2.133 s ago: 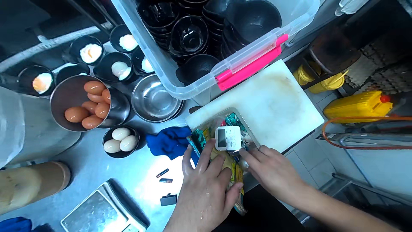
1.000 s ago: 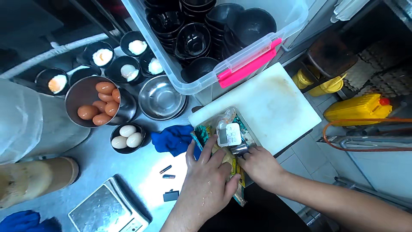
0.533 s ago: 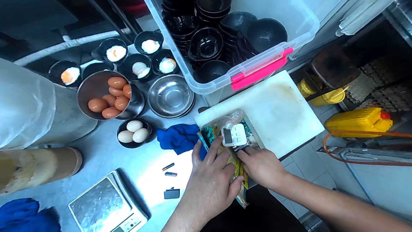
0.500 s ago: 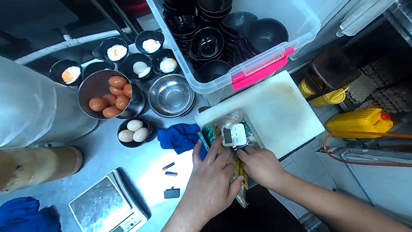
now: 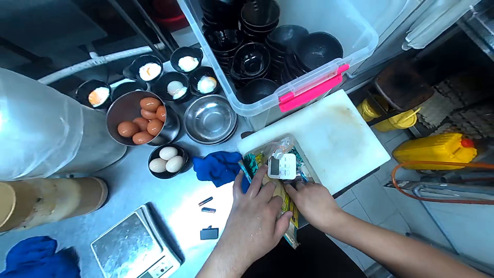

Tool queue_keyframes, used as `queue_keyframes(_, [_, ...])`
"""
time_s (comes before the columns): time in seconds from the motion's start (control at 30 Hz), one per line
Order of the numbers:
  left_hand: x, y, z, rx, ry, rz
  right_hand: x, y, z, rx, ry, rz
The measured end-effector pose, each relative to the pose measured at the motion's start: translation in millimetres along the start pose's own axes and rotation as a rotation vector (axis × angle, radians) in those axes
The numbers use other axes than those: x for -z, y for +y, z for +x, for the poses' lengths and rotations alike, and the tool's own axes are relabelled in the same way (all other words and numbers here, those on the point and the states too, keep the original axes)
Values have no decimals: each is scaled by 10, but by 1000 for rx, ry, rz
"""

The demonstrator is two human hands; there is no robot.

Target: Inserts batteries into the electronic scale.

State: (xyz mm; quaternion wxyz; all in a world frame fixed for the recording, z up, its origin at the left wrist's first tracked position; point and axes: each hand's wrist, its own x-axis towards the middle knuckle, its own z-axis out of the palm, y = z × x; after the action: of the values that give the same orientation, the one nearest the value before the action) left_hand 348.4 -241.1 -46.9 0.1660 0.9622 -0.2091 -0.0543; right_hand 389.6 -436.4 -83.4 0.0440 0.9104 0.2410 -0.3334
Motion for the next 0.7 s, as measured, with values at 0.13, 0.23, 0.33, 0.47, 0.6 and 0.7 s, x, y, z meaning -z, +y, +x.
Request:
queue_keyframes(0.13, [-9,-8,-17,4,-30,25,36,23,-7,-17,-15,-19])
queue_keyframes(0.23, [-17,-3,-20,7,-37,27,61,58,-17,-3,9,2])
queue_keyframes(0.33, [-24,3,-20,14,-27,25,17,56,-28,-17,38,-4])
queue_keyframes(0.47, [-18,8,-32,29,-55,1,24,16,9,-56,-6,-33])
queue_keyframes(0.6, [2,21,-24,38,-99,-33,-38,46,31,-38,14,-58])
queue_keyframes(0.7, [40,52,12,43,-112,-68,-33,84,0,-7,64,-5])
